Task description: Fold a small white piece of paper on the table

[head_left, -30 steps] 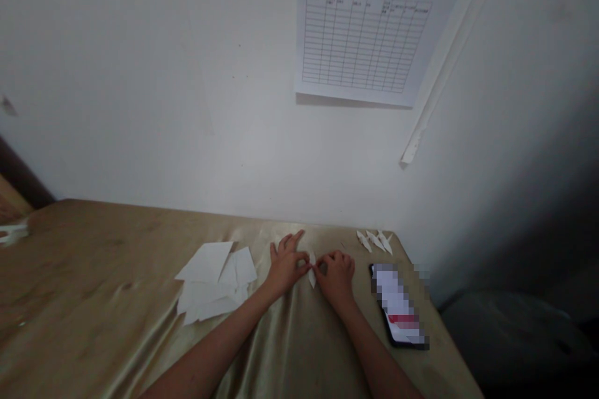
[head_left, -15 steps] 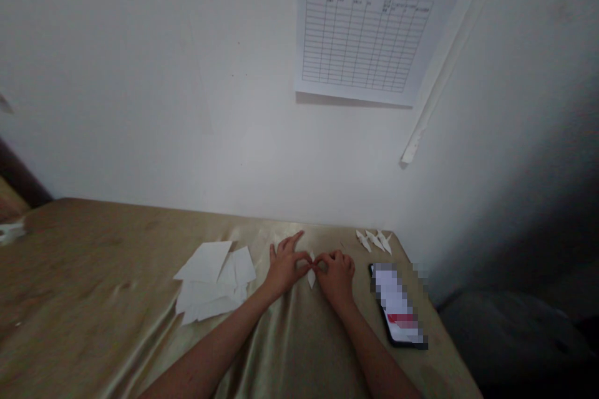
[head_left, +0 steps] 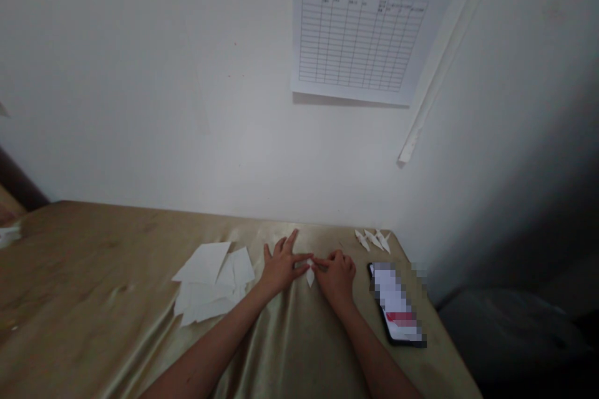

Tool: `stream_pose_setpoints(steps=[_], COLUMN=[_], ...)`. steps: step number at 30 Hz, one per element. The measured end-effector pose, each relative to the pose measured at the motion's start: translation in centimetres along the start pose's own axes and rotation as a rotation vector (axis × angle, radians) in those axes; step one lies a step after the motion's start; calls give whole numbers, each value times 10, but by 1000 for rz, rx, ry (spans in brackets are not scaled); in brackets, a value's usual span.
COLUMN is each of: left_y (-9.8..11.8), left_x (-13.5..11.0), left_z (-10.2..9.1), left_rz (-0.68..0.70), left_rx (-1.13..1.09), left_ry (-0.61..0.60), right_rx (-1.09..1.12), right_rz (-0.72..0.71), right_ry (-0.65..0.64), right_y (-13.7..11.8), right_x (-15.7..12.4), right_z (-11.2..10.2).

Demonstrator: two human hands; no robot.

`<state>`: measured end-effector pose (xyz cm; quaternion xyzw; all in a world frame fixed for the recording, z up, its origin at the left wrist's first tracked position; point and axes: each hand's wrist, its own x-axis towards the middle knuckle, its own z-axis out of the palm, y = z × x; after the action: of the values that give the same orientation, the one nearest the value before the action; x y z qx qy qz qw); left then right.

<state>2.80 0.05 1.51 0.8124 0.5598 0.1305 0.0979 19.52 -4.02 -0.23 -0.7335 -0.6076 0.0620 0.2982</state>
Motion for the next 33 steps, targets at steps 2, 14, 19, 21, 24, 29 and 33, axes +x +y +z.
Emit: stream_pose_setpoints(steps=[2, 14, 19, 21, 24, 29, 33], left_y=[0, -4, -7, -8, -10, -11, -11], left_x=[0, 0, 1, 1, 1, 2, 3], left_z=[0, 9, 6, 5, 6, 6, 4], left_rz=[2, 15, -3, 4, 16, 26, 12], left_rx=[-4, -66, -97, -104, -106, -113, -143], left_ry=[8, 92, 125, 131, 130, 72, 83], right_rx=[-18, -57, 33, 58, 77, 73, 54], right_rz=[-23, -83, -109, -105, -121, -133, -141], right_ry=[5, 55, 38, 13, 15, -6, -2], right_y=[-1, 3, 10, 12, 13, 16, 18], right_x=[-1, -3, 4, 5, 6, 7, 8], right_z=[-2, -1, 3, 4, 6, 7, 9])
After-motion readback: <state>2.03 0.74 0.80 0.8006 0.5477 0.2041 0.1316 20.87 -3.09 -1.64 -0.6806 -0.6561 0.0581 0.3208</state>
